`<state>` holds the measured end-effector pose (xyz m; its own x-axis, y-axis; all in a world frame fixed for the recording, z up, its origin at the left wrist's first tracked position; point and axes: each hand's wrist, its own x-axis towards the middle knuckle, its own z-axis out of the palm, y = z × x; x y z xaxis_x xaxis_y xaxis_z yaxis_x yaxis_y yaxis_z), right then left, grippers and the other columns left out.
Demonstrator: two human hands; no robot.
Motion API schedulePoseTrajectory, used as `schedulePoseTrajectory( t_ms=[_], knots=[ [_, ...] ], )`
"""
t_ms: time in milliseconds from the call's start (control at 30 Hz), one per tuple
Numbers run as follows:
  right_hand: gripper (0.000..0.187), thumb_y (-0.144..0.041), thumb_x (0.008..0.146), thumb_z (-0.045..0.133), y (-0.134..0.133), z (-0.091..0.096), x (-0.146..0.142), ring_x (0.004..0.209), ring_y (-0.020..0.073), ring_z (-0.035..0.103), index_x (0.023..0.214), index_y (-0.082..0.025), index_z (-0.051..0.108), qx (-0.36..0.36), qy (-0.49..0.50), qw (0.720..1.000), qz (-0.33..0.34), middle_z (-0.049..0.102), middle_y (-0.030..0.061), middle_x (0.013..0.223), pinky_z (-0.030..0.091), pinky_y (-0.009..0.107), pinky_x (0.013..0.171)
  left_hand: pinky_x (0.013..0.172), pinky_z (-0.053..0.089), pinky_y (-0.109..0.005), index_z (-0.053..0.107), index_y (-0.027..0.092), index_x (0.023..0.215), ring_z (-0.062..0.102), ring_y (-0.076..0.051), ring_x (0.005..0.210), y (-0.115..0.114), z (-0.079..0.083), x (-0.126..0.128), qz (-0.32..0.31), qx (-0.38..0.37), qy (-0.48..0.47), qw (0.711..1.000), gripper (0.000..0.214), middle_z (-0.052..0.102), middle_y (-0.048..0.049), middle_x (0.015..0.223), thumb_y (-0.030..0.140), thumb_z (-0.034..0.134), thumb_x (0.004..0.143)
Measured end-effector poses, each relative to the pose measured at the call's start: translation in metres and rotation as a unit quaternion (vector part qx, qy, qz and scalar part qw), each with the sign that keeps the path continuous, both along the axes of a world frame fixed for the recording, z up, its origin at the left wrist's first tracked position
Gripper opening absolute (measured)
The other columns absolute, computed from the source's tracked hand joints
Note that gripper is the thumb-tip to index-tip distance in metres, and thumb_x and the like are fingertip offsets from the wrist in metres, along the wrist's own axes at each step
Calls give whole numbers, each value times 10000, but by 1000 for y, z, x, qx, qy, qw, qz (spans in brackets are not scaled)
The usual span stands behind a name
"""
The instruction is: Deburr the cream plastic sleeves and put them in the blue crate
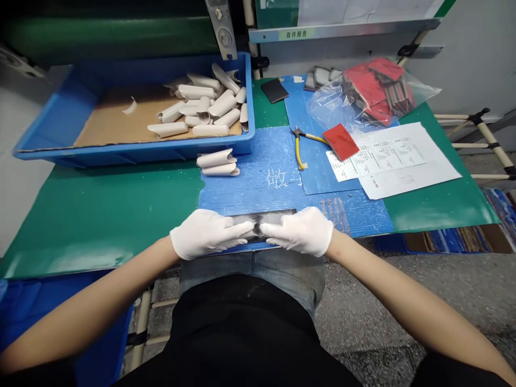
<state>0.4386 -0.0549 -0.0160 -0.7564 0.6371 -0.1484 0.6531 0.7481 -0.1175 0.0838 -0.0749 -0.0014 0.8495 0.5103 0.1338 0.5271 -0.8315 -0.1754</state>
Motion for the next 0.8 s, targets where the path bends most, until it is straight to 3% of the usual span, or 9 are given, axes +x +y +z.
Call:
schedulePoseTrajectory(
  t_ms=[100, 167, 333, 600, 700, 800],
  knots=[
    [447, -659, 1089, 479, 0, -5, 3, 539, 134, 293, 1366, -446, 757, 129, 71, 987, 68, 619, -5, 671, 138, 347, 570, 490, 173, -318, 639, 292, 1341, 534, -149, 464, -2, 2, 0, -15, 19, -17, 1000, 359, 684, 18, 687, 504, 420, 1150],
    [392, -614, 1096, 512, -1, -7, 4, 532, 126, 252, 1335, -440, 770, 177, 101, 976, 78, 576, -21, 633, 129, 350, 562, 488, 163, -320, 643, 286, 1298, 506, -152, 438, -3, 4, 1, -9, 32, -33, 999, 334, 636, 34, 623, 477, 410, 1154],
    [421, -659, 1080, 511, -2, -10, 1, 549, 131, 266, 1380, -470, 739, 130, 92, 985, 70, 592, -28, 674, 145, 356, 564, 494, 146, -324, 650, 272, 1281, 526, -149, 452, -4, 7, 5, -28, 27, -37, 999, 359, 646, 26, 629, 457, 365, 1166],
    [434, -659, 1041, 529, -9, -6, 1, 537, 127, 321, 1259, -395, 796, 37, 102, 994, -9, 543, -25, 642, 224, 327, 536, 500, 108, -314, 684, 297, 1283, 509, -142, 443, -6, 6, -2, -10, 23, -19, 999, 389, 647, 12, 635, 488, 369, 1159],
    [441, -675, 991, 583, -7, 3, 3, 517, 132, 395, 1169, -365, 842, 53, 70, 996, -32, 553, -15, 600, 285, 317, 516, 497, 96, -308, 708, 309, 1234, 511, -139, 450, -4, 7, 4, 15, -5, -5, 1000, 418, 653, 2, 641, 530, 363, 1152],
    [450, -651, 1001, 537, 0, 30, 0, 536, 117, 512, 1024, -358, 879, 150, 21, 987, -56, 616, 1, 616, 392, 300, 534, 482, 122, -299, 715, 319, 1251, 540, -139, 481, -1, 16, 16, 31, -83, 37, 995, 412, 725, -15, 740, 581, 423, 1125]
  ],
)
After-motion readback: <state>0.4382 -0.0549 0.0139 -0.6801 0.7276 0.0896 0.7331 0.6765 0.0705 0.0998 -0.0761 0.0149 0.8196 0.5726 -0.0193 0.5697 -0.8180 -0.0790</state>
